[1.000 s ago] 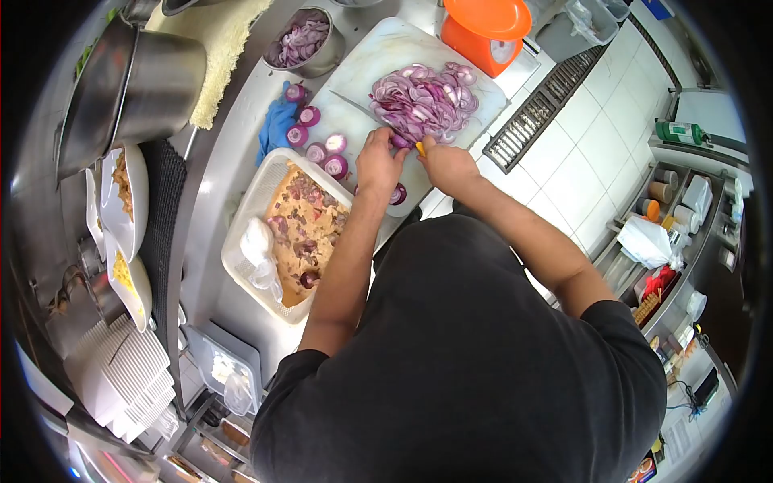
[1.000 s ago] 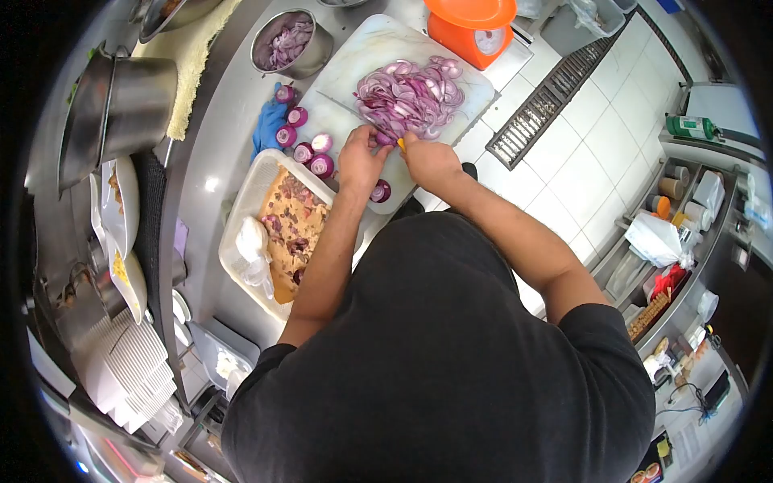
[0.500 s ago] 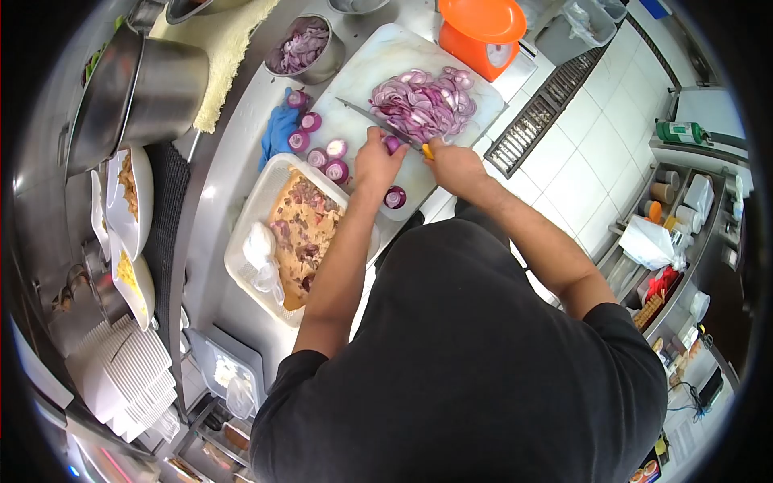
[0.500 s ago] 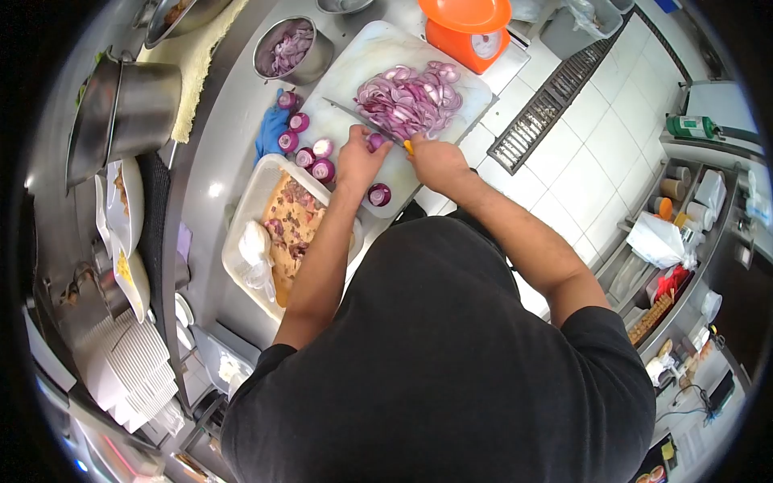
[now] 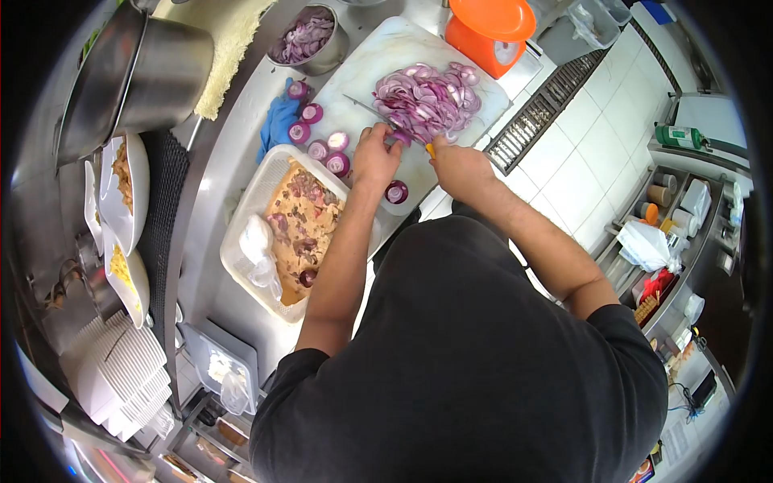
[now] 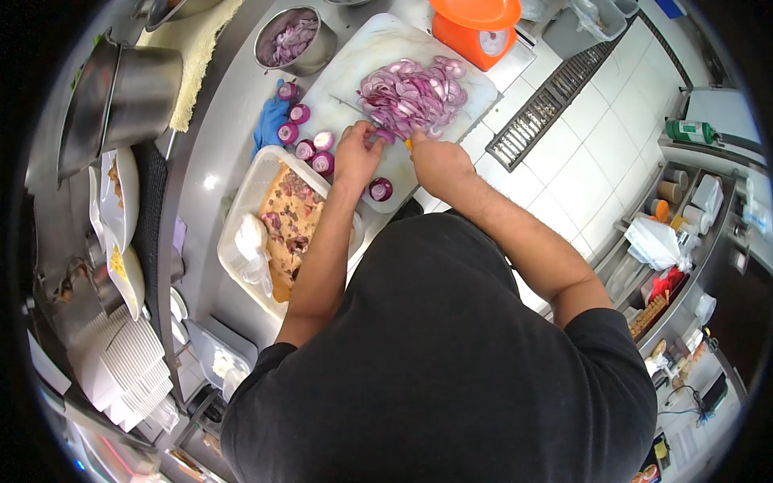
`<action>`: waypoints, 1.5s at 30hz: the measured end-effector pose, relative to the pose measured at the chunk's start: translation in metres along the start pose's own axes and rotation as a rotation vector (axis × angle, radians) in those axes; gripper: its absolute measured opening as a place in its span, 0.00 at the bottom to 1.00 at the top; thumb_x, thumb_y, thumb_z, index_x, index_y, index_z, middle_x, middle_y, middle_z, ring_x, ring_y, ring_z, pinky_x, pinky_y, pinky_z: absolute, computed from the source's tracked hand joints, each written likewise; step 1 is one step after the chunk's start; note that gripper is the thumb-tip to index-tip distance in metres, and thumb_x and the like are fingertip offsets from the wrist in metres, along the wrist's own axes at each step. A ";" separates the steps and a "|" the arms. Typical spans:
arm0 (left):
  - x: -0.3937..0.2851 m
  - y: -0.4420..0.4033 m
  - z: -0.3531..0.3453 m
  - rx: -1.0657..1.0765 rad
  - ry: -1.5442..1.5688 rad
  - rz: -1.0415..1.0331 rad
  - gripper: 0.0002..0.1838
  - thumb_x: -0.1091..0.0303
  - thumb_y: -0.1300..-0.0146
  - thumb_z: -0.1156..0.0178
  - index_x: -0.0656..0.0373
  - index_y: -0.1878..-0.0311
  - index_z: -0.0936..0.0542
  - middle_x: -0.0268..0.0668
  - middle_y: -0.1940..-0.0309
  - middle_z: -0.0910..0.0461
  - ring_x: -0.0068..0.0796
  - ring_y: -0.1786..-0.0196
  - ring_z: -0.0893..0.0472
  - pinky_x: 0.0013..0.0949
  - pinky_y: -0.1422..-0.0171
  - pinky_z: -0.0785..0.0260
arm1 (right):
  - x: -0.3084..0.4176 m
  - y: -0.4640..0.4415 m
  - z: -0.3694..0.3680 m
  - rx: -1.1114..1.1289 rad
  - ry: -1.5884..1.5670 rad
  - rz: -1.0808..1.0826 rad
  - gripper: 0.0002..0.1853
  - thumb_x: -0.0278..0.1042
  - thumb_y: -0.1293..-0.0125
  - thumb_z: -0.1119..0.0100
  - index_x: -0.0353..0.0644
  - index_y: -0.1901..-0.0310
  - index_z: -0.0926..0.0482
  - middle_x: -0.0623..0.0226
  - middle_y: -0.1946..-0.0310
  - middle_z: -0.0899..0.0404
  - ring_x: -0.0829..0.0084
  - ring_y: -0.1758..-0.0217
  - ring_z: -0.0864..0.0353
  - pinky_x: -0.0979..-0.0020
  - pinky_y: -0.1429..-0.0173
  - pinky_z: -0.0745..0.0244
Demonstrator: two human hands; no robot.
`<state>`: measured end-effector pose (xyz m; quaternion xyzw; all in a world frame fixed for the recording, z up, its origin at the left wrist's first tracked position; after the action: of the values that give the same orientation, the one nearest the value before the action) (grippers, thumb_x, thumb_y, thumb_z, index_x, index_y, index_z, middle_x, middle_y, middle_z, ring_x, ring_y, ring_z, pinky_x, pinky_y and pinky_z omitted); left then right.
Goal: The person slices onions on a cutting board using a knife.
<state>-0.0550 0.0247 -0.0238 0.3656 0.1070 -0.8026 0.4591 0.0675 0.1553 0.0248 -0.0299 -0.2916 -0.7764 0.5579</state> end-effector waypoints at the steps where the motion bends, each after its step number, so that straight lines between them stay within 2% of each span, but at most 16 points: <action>1: 0.003 -0.001 -0.001 -0.004 -0.005 -0.015 0.16 0.69 0.36 0.28 0.60 0.48 0.20 0.46 0.56 0.17 0.46 0.59 0.13 0.47 0.51 0.21 | 0.000 -0.001 -0.007 0.011 -0.006 -0.008 0.15 0.39 0.21 0.44 0.35 0.45 0.27 0.48 0.62 0.10 0.50 0.59 0.08 0.51 0.55 0.15; 4: 0.007 -0.003 -0.005 -0.012 0.009 -0.042 0.15 0.70 0.36 0.28 0.60 0.48 0.19 0.46 0.57 0.17 0.47 0.59 0.14 0.47 0.51 0.21 | -0.010 -0.023 -0.036 -0.062 -0.075 0.014 0.16 0.42 0.21 0.43 0.36 0.47 0.29 0.49 0.66 0.11 0.46 0.61 0.09 0.48 0.57 0.16; 14: 0.003 -0.006 -0.002 0.007 0.035 -0.070 0.13 0.70 0.36 0.28 0.59 0.50 0.16 0.47 0.59 0.15 0.47 0.58 0.13 0.46 0.50 0.19 | -0.011 -0.032 -0.030 -0.016 -0.068 0.017 0.16 0.42 0.21 0.44 0.36 0.46 0.26 0.49 0.62 0.10 0.47 0.59 0.08 0.48 0.55 0.16; 17: 0.007 -0.007 -0.003 0.059 0.020 -0.066 0.10 0.70 0.34 0.28 0.61 0.52 0.15 0.46 0.59 0.14 0.41 0.57 0.11 0.40 0.50 0.18 | -0.009 -0.031 -0.012 -0.001 -0.022 0.052 0.16 0.42 0.22 0.43 0.35 0.47 0.26 0.49 0.63 0.10 0.47 0.59 0.09 0.49 0.55 0.15; 23: 0.003 -0.003 -0.002 -0.008 -0.040 -0.117 0.09 0.73 0.34 0.30 0.59 0.52 0.15 0.46 0.58 0.14 0.46 0.56 0.12 0.42 0.49 0.19 | -0.003 -0.006 0.018 -0.027 0.027 0.100 0.16 0.39 0.23 0.42 0.34 0.46 0.26 0.50 0.63 0.10 0.49 0.61 0.08 0.51 0.56 0.15; 26: -0.008 0.001 0.003 -0.024 -0.090 -0.196 0.09 0.74 0.32 0.36 0.56 0.51 0.16 0.46 0.56 0.16 0.56 0.55 0.15 0.53 0.49 0.21 | -0.003 0.001 0.009 -0.011 0.037 0.065 0.17 0.40 0.22 0.41 0.34 0.45 0.26 0.51 0.65 0.11 0.48 0.62 0.09 0.50 0.57 0.16; 28: -0.011 0.002 0.003 -0.028 -0.133 -0.207 0.09 0.74 0.33 0.35 0.57 0.51 0.16 0.47 0.56 0.16 0.56 0.55 0.15 0.52 0.48 0.21 | -0.002 0.004 0.010 -0.033 0.040 0.067 0.18 0.43 0.22 0.40 0.34 0.45 0.28 0.51 0.69 0.12 0.47 0.62 0.10 0.48 0.58 0.16; 31: -0.013 0.001 0.003 -0.004 -0.191 -0.201 0.09 0.74 0.33 0.36 0.58 0.51 0.15 0.46 0.55 0.16 0.56 0.54 0.15 0.52 0.47 0.21 | 0.001 0.006 0.014 0.014 0.067 0.058 0.17 0.41 0.22 0.41 0.34 0.45 0.26 0.51 0.64 0.11 0.50 0.61 0.08 0.51 0.58 0.15; 35: -0.010 0.000 0.002 -0.011 -0.222 -0.202 0.09 0.73 0.33 0.36 0.57 0.51 0.14 0.44 0.55 0.14 0.54 0.53 0.14 0.51 0.47 0.21 | -0.005 0.005 0.008 0.039 0.054 0.054 0.16 0.41 0.22 0.42 0.35 0.46 0.26 0.51 0.65 0.11 0.50 0.61 0.09 0.50 0.58 0.16; 38: -0.011 0.001 0.003 -0.072 -0.213 -0.233 0.10 0.74 0.32 0.42 0.55 0.53 0.14 0.44 0.59 0.14 0.55 0.57 0.13 0.53 0.51 0.20 | -0.007 0.000 -0.008 0.031 0.040 0.048 0.16 0.41 0.21 0.42 0.35 0.46 0.26 0.50 0.65 0.11 0.49 0.61 0.09 0.50 0.58 0.16; 41: -0.009 0.000 0.002 -0.059 -0.205 -0.208 0.10 0.72 0.33 0.36 0.55 0.50 0.13 0.41 0.54 0.12 0.51 0.54 0.13 0.48 0.47 0.19 | -0.016 -0.022 -0.030 -0.013 0.001 0.048 0.16 0.41 0.22 0.42 0.36 0.46 0.26 0.50 0.65 0.11 0.48 0.61 0.09 0.49 0.58 0.16; 45: -0.013 -0.005 0.002 -0.063 -0.243 -0.242 0.09 0.72 0.32 0.36 0.55 0.51 0.12 0.41 0.54 0.11 0.50 0.54 0.12 0.48 0.48 0.19 | -0.011 -0.029 -0.011 -0.007 -0.009 0.077 0.16 0.42 0.22 0.42 0.36 0.47 0.26 0.49 0.64 0.11 0.47 0.61 0.09 0.48 0.57 0.17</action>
<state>-0.0558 0.0351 -0.0147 0.2358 0.1190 -0.8864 0.3801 0.0490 0.1656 -0.0007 -0.0465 -0.2901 -0.7552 0.5860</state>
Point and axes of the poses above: each hand's wrist, its own y-axis away from the middle knuckle, its own z-axis out of the back of the hand, x = y × z, the point moved 7 cm from there along -y, towards the middle knuckle
